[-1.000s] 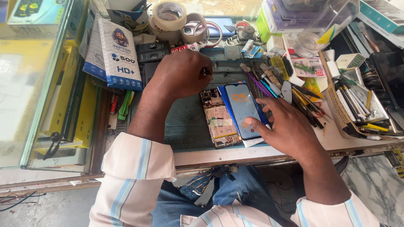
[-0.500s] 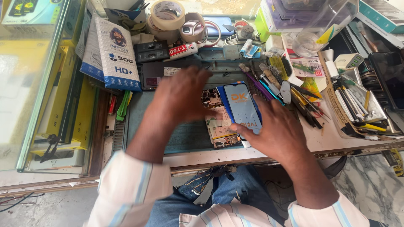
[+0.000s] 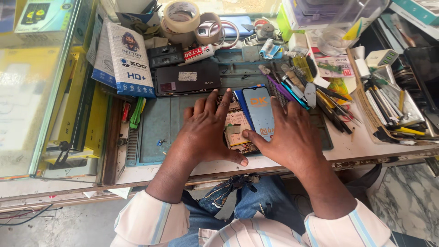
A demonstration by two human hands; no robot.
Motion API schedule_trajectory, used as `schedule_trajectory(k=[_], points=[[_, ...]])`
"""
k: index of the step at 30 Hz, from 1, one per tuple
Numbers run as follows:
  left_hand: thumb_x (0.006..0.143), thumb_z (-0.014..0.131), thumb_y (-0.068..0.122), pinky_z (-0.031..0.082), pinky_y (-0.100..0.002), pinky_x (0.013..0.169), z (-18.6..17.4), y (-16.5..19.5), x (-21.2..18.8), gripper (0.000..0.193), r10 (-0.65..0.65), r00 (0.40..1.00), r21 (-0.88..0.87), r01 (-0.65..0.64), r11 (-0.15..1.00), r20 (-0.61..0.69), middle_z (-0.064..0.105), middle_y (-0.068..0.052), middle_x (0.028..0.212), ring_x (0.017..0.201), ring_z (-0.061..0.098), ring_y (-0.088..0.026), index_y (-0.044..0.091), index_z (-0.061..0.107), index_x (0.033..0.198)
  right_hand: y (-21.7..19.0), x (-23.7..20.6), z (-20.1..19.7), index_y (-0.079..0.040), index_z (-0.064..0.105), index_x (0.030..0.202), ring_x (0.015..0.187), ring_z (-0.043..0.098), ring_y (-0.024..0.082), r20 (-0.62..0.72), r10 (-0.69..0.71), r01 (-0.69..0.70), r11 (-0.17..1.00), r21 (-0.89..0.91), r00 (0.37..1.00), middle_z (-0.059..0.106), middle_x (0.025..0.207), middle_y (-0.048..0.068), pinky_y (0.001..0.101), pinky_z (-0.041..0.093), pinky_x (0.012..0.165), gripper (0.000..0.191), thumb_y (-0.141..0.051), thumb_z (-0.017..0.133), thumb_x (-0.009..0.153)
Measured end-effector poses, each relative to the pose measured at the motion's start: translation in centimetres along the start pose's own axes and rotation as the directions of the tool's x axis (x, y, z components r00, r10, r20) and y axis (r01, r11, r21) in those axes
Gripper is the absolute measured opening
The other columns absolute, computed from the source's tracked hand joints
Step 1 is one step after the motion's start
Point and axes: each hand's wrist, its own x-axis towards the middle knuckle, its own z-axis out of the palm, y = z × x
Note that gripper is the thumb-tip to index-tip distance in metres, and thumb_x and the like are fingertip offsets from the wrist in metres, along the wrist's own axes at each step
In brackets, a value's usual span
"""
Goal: The person uses a SIM ejector tool to remove the SIM tray from a smartphone. They then place the tray on the workbench and continue handling the phone.
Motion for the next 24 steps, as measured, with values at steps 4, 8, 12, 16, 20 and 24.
schedule_trajectory(k=[4,8,12,16,20,24], points=[[0.022,0.093,0.078,0.025,-0.053,0.113,0.3,0.1,0.0,0.172,-0.014,1.0,0.015,0.014,1.0,0.019,0.025,-0.027,0.161,0.146,0.029,-0.043,0.01,0.016,0.161,0.3,-0.1,0.2,-0.001,0.048,0.145,0.118,0.055,0.046,0.036,0.017,-0.017,1.0,-0.005,0.999,0.054,0.122,0.03,0.0559,0.049,0.093,0.103,-0.069,0.076,0.074],[0.022,0.093,0.077,0.024,-0.053,0.113,0.5,0.0,-0.2,0.17,-0.015,1.0,0.022,0.015,1.0,0.0,0.027,-0.027,0.16,0.146,0.029,-0.043,0.013,0.018,0.16,0.7,-0.1,0.3,-0.001,0.049,0.146,0.12,0.054,0.046,0.009,-0.008,0.008,1.0,0.003,1.0,0.053,0.127,0.03,0.0546,0.047,0.099,0.099,-0.067,0.075,0.077],[0.022,0.093,0.077,0.024,-0.054,0.113,0.8,-0.1,-0.2,0.168,0.005,0.999,0.018,-0.004,1.0,-0.046,0.033,-0.027,0.156,0.143,0.032,-0.043,0.013,0.023,0.16,0.7,0.1,0.2,-0.001,0.049,0.146,0.12,0.054,0.046,0.034,-0.002,0.002,1.0,0.004,0.999,0.053,0.126,0.03,0.0541,0.047,0.099,0.099,-0.066,0.075,0.077],[0.02,0.094,0.075,0.026,-0.053,0.11,1.2,-0.2,-0.2,0.166,0.021,0.995,0.005,-0.021,1.0,-0.096,0.038,-0.027,0.153,0.141,0.036,-0.043,0.012,0.027,0.158,0.7,0.1,0.2,-0.002,0.048,0.147,0.12,0.054,0.043,0.083,0.044,-0.045,0.999,0.01,0.996,0.053,0.124,0.028,0.0538,0.048,0.099,0.1,-0.067,0.075,0.075],[0.019,0.094,0.074,0.027,-0.055,0.109,1.5,-0.3,-0.2,0.167,0.046,0.986,-0.035,-0.052,0.998,-0.157,0.042,-0.027,0.15,0.14,0.038,-0.044,0.011,0.027,0.159,0.8,-0.1,0.2,-0.001,0.049,0.146,0.119,0.055,0.044,0.025,-0.004,0.003,1.0,0.016,1.0,0.052,0.124,0.028,0.0546,0.048,0.097,0.099,-0.066,0.075,0.076],[0.015,0.095,0.073,0.027,-0.057,0.107,1.4,-0.1,-0.2,0.171,0.024,0.989,-0.057,-0.032,0.998,-0.146,0.042,-0.027,0.15,0.14,0.038,-0.044,0.013,0.026,0.159,0.9,-0.1,0.5,-0.001,0.05,0.145,0.116,0.055,0.045,-0.007,-0.014,0.015,0.999,0.035,1.0,0.053,0.123,0.028,0.0548,0.048,0.096,0.097,-0.064,0.077,0.076]])
